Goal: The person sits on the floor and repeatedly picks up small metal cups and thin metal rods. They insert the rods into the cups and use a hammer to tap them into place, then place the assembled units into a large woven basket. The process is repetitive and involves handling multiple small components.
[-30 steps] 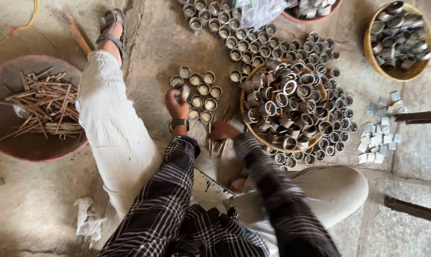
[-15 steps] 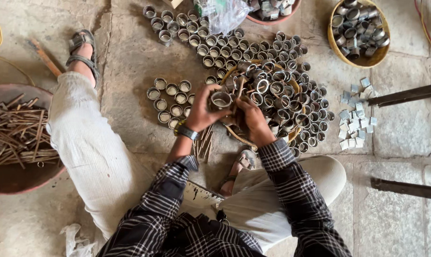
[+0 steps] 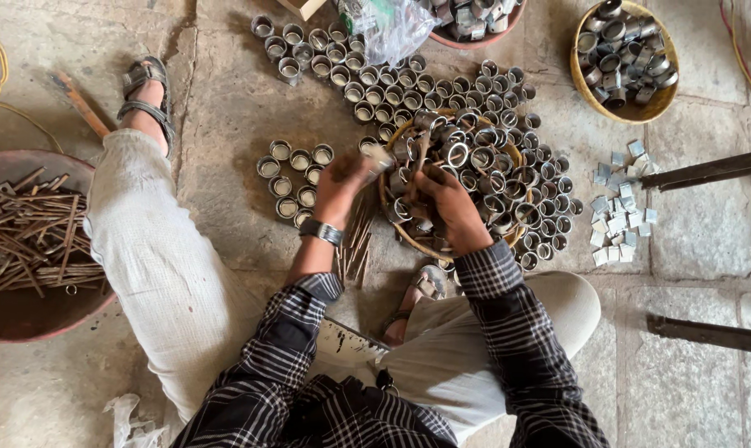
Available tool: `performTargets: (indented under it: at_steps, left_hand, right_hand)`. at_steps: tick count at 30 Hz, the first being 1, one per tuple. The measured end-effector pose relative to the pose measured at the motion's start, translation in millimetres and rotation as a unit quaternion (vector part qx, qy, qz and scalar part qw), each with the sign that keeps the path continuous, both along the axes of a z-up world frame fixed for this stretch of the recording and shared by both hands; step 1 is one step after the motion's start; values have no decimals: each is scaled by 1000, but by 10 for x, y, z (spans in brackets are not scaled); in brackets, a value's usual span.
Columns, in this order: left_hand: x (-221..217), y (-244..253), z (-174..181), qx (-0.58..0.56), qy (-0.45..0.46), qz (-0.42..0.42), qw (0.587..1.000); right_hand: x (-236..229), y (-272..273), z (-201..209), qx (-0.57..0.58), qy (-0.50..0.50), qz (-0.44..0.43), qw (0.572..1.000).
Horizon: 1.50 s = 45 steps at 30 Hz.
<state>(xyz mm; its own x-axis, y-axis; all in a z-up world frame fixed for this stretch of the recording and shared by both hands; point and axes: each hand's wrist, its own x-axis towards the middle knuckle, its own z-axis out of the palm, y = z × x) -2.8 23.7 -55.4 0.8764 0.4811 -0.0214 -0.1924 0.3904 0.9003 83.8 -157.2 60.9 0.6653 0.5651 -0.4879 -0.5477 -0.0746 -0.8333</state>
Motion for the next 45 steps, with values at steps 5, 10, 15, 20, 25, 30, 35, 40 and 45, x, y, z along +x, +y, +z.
performTargets:
  at_steps: [5,10,15,20,25,30,35,40,45]
  left_hand:
    - [-58,217,-289,157,150,83,973]
    - [-75,345,35,267,-84,105,954]
    - [-177,328,372,250,-96,54,962]
    - [-199,311,473,248,-117,65,960]
    - [-221,358,500,301,-115,55,945]
    - [-107,282,485,408,-164,54,896]
    - [-185,197,569,352,-164,-50,920]
    - [-174,183,634,379,-172,-55,908]
    - [-190,182,644,389,-165,-57,904]
  right_hand:
    - [-115,-100,209,-43,-58,74,995]
    - [-261,-90,351,-59,-80,114,988]
    - [-306,-90,365,-56,-139,156,976]
    - [-352,-140,396,-40,-136,157,977]
    - [-377,-146,432,-42,-125,145,981]
    - [-401,-124,476,-107,-344,157,919]
    - [-414,-149,490,-101,-289,126,943]
    - [-358,-184,550,-126,-431,167,878]
    - [-349,-198,604,-124,-470,166,858]
